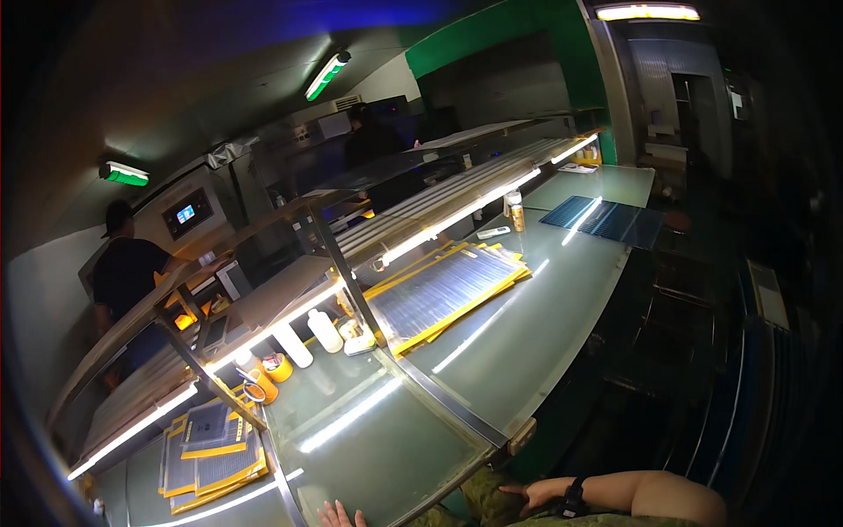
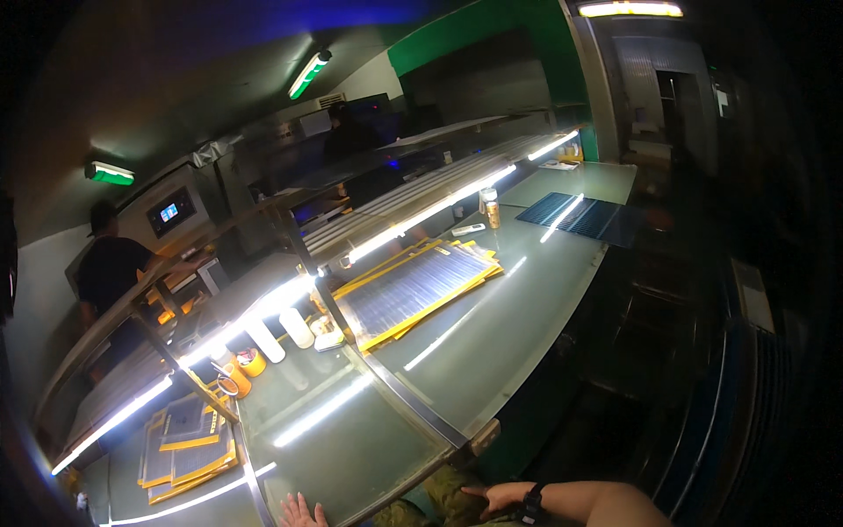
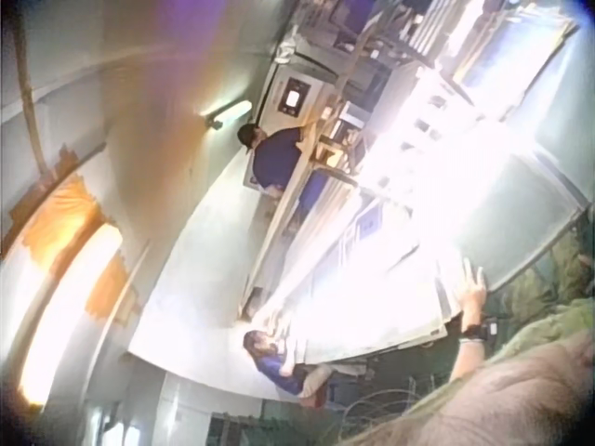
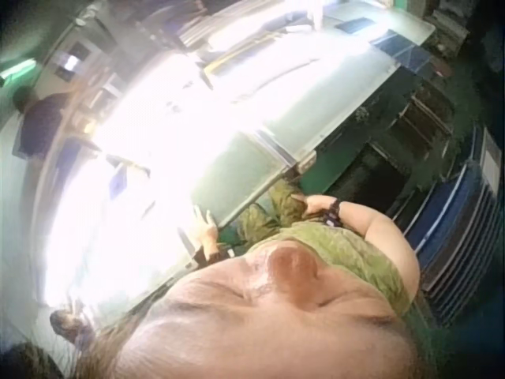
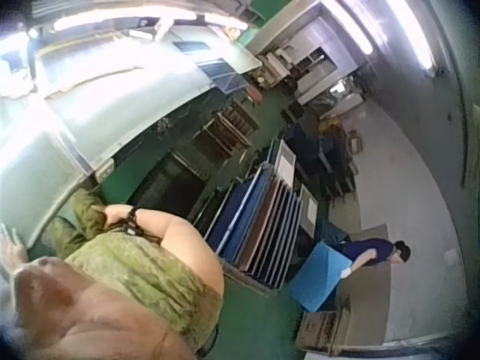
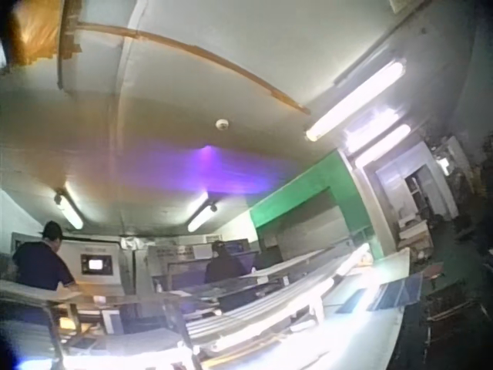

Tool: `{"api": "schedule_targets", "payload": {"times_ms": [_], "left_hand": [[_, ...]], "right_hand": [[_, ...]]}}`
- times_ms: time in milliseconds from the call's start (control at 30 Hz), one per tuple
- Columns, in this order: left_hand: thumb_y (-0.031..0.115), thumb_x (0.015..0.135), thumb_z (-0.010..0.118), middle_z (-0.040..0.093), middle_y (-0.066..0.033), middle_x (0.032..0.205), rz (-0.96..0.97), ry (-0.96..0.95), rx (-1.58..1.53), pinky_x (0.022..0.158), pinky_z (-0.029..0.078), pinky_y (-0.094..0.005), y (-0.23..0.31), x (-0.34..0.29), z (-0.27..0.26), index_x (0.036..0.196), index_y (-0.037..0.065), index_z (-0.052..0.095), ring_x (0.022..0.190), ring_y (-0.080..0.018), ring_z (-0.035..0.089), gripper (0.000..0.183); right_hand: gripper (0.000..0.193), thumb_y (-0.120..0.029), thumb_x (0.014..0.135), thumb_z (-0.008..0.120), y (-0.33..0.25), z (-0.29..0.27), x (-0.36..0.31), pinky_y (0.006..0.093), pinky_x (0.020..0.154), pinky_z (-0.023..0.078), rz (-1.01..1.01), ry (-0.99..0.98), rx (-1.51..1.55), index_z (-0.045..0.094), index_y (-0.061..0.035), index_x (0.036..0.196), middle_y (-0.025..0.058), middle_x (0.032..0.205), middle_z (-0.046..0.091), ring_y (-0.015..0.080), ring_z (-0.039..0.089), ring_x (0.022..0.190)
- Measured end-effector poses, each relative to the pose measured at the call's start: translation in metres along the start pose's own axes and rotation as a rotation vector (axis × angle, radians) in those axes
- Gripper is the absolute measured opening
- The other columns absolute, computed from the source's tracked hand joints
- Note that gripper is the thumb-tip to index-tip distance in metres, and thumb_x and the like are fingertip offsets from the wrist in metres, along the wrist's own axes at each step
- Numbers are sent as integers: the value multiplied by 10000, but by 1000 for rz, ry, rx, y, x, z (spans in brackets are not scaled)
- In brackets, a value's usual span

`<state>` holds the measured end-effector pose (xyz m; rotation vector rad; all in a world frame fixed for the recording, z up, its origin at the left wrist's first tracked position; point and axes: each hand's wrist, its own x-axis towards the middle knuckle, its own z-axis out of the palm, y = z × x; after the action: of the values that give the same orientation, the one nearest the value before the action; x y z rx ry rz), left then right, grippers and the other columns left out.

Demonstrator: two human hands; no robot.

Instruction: Inspecting and sorting metal or PCB sheets at an industrial fabrication station.

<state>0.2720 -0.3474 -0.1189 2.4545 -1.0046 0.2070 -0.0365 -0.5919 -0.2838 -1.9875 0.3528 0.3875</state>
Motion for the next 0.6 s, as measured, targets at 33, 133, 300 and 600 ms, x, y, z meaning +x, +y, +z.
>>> {"api": "schedule_targets", "payload": {"times_ms": [33,133,300,600], "left_hand": [[316,880,468,377,-253,1306,-3,3,-1,1026,235,-452,-2,0,2,1288,8,393,1222,-398,327,516],[326,879,469,392,-243,1299,19,28,31,1016,247,-457,-11,2,11,1290,18,395,1208,-399,344,519],[356,877,467,417,-215,1290,8,9,166,995,278,-458,-12,2,11,1296,48,400,1189,-391,372,525],[398,882,434,417,-205,1295,-6,-16,199,983,296,-447,-17,2,17,1313,76,384,1174,-376,395,541]], "right_hand": [[1018,-370,710,707,1,-1,2,320,939,337,42,-31,5,10,-165,1424,194,1433,201,284,368,1222],[1013,-376,715,702,8,1,6,325,943,335,63,-65,34,10,-161,1424,183,1447,161,280,343,1240],[1010,-389,725,695,18,6,9,333,948,323,-29,-16,16,5,-154,1424,169,1463,106,279,288,1270],[1000,-371,740,681,-13,-3,-9,326,828,386,6,-22,27,-23,-182,1423,226,1385,286,286,487,1049]]}}
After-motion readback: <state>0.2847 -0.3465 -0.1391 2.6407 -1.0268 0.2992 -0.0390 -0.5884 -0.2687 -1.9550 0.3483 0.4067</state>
